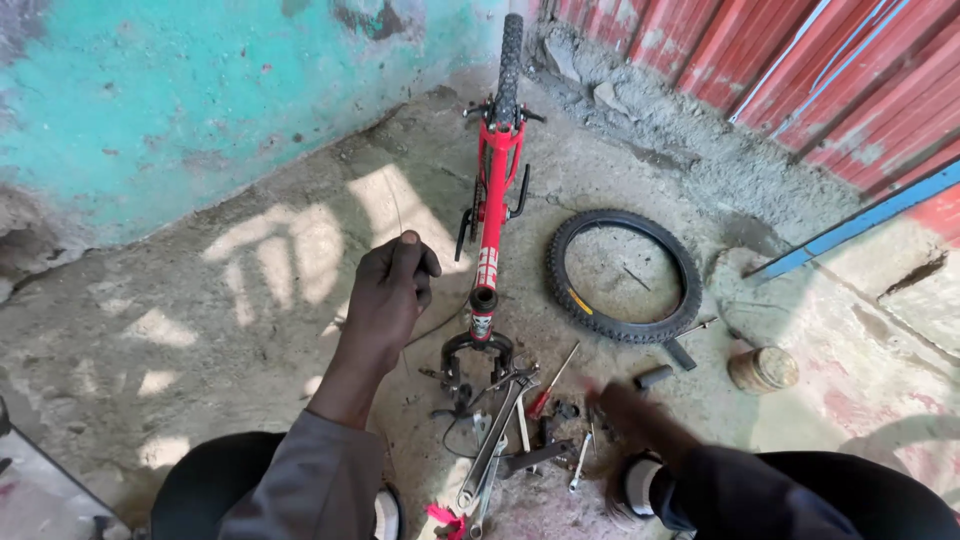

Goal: Repairing and cleaning the front fork and brake assembly of a bicycle using tools and a cloth

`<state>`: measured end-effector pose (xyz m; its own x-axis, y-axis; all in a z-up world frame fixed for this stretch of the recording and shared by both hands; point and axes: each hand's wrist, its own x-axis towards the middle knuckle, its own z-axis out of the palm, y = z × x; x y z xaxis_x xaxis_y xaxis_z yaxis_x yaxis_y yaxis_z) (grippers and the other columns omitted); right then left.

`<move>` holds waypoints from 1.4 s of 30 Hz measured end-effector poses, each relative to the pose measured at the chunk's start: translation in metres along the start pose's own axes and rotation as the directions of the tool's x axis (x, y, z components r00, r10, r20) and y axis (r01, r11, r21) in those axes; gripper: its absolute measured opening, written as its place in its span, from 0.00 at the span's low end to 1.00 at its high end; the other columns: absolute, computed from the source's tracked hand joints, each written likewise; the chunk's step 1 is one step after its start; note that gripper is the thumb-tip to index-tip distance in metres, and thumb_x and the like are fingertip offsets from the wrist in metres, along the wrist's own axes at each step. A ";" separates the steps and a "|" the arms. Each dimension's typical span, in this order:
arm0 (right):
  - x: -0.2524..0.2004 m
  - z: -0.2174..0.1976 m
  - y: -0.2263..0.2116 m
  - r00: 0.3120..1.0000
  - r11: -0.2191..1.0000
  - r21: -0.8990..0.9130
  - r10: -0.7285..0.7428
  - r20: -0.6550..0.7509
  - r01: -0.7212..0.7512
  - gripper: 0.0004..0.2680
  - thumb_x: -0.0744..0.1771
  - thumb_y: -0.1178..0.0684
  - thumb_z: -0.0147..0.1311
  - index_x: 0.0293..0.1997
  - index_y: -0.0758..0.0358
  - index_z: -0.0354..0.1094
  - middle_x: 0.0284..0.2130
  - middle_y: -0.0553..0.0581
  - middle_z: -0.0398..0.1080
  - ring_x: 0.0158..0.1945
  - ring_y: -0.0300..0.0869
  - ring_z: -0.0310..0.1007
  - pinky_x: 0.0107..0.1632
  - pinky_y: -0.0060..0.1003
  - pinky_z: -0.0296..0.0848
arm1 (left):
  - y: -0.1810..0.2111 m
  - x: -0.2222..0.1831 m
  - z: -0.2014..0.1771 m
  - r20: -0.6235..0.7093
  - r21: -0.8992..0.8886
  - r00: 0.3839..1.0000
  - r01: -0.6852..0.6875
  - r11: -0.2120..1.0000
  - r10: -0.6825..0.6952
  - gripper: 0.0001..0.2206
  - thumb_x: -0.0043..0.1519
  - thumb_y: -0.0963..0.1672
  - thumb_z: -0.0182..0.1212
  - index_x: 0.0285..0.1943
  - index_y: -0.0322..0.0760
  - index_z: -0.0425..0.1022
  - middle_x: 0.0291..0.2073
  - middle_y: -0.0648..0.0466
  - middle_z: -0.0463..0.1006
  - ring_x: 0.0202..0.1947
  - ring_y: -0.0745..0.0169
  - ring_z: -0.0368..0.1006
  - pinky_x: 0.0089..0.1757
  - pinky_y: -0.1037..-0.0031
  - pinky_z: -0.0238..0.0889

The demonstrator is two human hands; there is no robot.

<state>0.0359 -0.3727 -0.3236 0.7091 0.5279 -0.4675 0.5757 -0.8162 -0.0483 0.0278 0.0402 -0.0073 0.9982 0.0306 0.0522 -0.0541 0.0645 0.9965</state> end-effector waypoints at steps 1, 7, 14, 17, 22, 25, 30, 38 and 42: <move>-0.008 0.010 -0.026 0.959 0.778 0.561 0.256 0.126 -0.281 0.05 0.62 0.60 0.55 0.27 0.74 0.71 0.19 0.67 0.65 0.24 0.52 0.66 0.32 0.45 0.60 | -0.006 0.004 -0.001 -0.002 -0.054 1.000 0.001 0.999 -0.001 0.24 0.76 0.50 0.37 0.35 0.33 0.75 0.17 0.58 0.57 0.15 0.70 0.55 0.23 0.77 0.49; -0.010 -0.026 -0.085 0.952 0.918 0.266 0.306 -0.003 -0.294 0.19 0.61 0.29 0.58 0.45 0.48 0.74 0.38 0.60 0.76 0.45 0.58 0.80 0.47 0.56 0.78 | -0.003 0.005 0.004 -0.054 -0.109 0.998 -0.035 0.993 0.029 0.22 0.74 0.49 0.41 0.39 0.32 0.79 0.18 0.53 0.63 0.17 0.63 0.69 0.23 0.77 0.61; -0.053 -0.237 -0.144 0.946 0.753 0.628 0.026 -0.323 0.194 0.23 0.60 0.47 0.67 0.60 0.51 0.64 0.34 0.59 0.81 0.41 0.54 0.83 0.44 0.53 0.78 | -0.002 -0.002 0.020 0.020 -0.155 0.999 0.052 0.987 -0.049 0.20 0.73 0.49 0.44 0.45 0.29 0.80 0.22 0.48 0.70 0.21 0.57 0.77 0.27 0.70 0.76; -0.065 -0.262 -0.186 0.893 0.688 0.619 -0.094 -0.441 0.379 0.09 0.63 0.53 0.64 0.43 0.63 0.71 0.30 0.66 0.79 0.37 0.62 0.81 0.41 0.54 0.78 | 0.016 -0.013 0.032 0.056 -0.254 0.995 0.092 0.963 -0.080 0.20 0.72 0.49 0.48 0.47 0.27 0.80 0.23 0.45 0.73 0.23 0.55 0.79 0.30 0.64 0.80; -0.047 -0.246 -0.186 0.846 0.430 0.756 -0.038 -0.532 0.494 0.09 0.71 0.52 0.51 0.33 0.61 0.74 0.22 0.57 0.77 0.28 0.46 0.78 0.38 0.41 0.78 | 0.015 -0.014 0.030 0.070 -0.294 0.997 0.060 0.954 -0.041 0.22 0.70 0.53 0.50 0.49 0.28 0.79 0.27 0.45 0.76 0.29 0.56 0.81 0.35 0.62 0.82; -0.061 -0.273 -0.185 0.775 0.204 0.765 0.043 -0.630 0.611 0.14 0.72 0.52 0.44 0.31 0.66 0.74 0.20 0.58 0.76 0.25 0.44 0.77 0.34 0.39 0.78 | 0.024 -0.023 0.031 0.152 -0.029 0.988 -0.024 0.999 0.028 0.22 0.69 0.54 0.50 0.50 0.31 0.79 0.32 0.40 0.79 0.37 0.47 0.82 0.40 0.56 0.80; -0.070 -0.289 -0.164 0.646 -0.078 0.645 0.201 -0.737 0.760 0.18 0.74 0.50 0.40 0.33 0.76 0.69 0.18 0.69 0.72 0.21 0.50 0.76 0.27 0.39 0.78 | 0.049 -0.047 0.053 0.441 0.434 0.895 -0.154 0.888 -0.060 0.25 0.67 0.53 0.50 0.58 0.25 0.75 0.47 0.29 0.81 0.54 0.28 0.77 0.51 0.47 0.73; -0.097 -0.321 -0.135 0.534 -0.226 0.493 0.508 -0.676 0.840 0.17 0.74 0.45 0.40 0.30 0.63 0.63 0.15 0.61 0.64 0.19 0.45 0.67 0.23 0.28 0.67 | -0.035 -0.031 0.051 0.655 0.635 0.710 -0.331 0.698 -0.260 0.14 0.63 0.45 0.52 0.40 0.27 0.80 0.34 0.31 0.80 0.43 0.27 0.78 0.45 0.47 0.70; -0.127 -0.307 -0.036 0.649 -0.735 0.094 0.521 -0.555 0.671 0.02 0.72 0.50 0.58 0.42 0.49 0.75 0.35 0.38 0.70 0.41 0.26 0.65 0.47 0.18 0.67 | -0.063 -0.038 0.052 0.694 0.647 0.693 -0.482 0.591 -0.195 0.13 0.64 0.45 0.49 0.29 0.33 0.72 0.32 0.40 0.77 0.34 0.40 0.72 0.37 0.52 0.59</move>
<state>0.0503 -0.3385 0.0088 0.9858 0.0473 0.1614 0.0143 0.9326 -0.3607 -0.0056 -0.0172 -0.0689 0.7211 -0.6837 -0.1124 -0.4953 -0.6221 0.6063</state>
